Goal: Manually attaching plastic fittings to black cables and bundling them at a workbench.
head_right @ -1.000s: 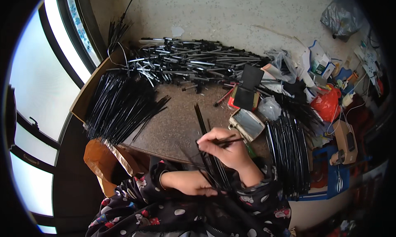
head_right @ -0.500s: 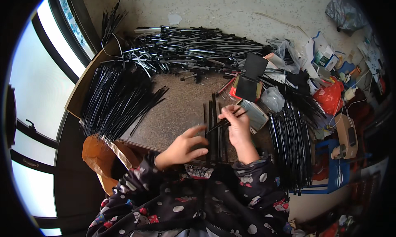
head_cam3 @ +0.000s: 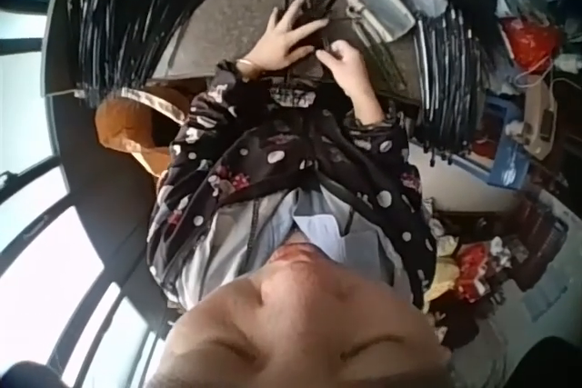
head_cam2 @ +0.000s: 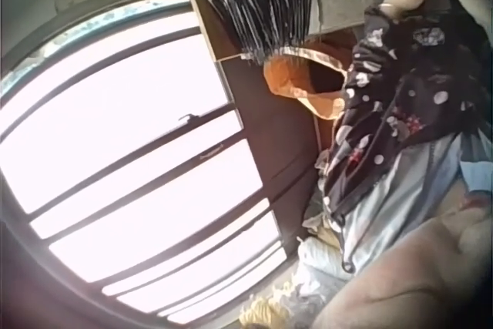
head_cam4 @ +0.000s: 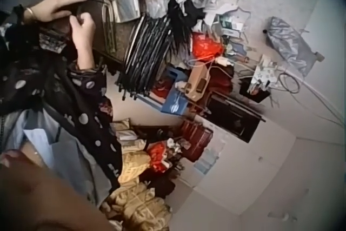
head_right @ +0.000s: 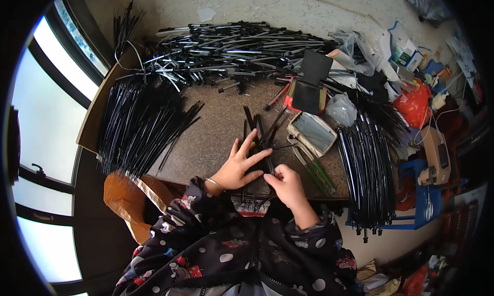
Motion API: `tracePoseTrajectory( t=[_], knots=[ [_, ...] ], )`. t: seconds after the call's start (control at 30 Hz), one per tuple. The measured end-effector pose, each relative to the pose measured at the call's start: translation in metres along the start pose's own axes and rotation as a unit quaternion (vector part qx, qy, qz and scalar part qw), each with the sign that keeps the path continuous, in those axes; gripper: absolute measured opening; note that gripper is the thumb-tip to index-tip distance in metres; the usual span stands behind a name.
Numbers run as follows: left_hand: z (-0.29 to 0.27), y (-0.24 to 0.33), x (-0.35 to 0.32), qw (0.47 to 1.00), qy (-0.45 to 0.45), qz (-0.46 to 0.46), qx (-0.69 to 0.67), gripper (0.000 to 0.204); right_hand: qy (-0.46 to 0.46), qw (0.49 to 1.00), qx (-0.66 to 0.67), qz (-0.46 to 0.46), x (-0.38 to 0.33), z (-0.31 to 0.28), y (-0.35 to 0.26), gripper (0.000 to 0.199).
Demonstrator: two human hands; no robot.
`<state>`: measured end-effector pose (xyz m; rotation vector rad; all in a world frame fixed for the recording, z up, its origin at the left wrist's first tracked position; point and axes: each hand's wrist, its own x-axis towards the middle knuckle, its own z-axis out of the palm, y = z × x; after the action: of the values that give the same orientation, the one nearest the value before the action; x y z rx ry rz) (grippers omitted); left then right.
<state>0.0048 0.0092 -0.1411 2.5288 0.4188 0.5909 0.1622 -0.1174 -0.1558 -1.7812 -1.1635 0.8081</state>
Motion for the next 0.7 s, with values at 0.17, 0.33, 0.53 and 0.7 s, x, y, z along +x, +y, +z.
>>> tracePoseTrajectory(
  t=[0.17, 0.33, 0.53, 0.7],
  knots=[
    [-0.025, -0.024, -0.032, 0.992, 0.062, -0.009, 0.109, 0.051, 0.017, 0.999, -0.01, -0.042, -0.026, -0.049, -0.003, 0.026],
    [-0.019, -0.031, -0.048, 0.973, 0.126, -0.12, -0.154, 0.037, 0.014, 0.995, 0.102, 0.006, -0.044, -0.048, -0.004, 0.024],
    [-0.001, 0.017, -0.016, 0.994, 0.076, -0.018, -0.074, 0.033, -0.082, 0.974, 0.166, 0.131, -0.019, 0.016, -0.006, 0.02],
    [0.011, 0.011, -0.008, 0.998, 0.017, -0.04, -0.039, 0.034, -0.109, 0.942, 0.271, 0.166, -0.017, 0.019, -0.012, 0.016]
  ],
)
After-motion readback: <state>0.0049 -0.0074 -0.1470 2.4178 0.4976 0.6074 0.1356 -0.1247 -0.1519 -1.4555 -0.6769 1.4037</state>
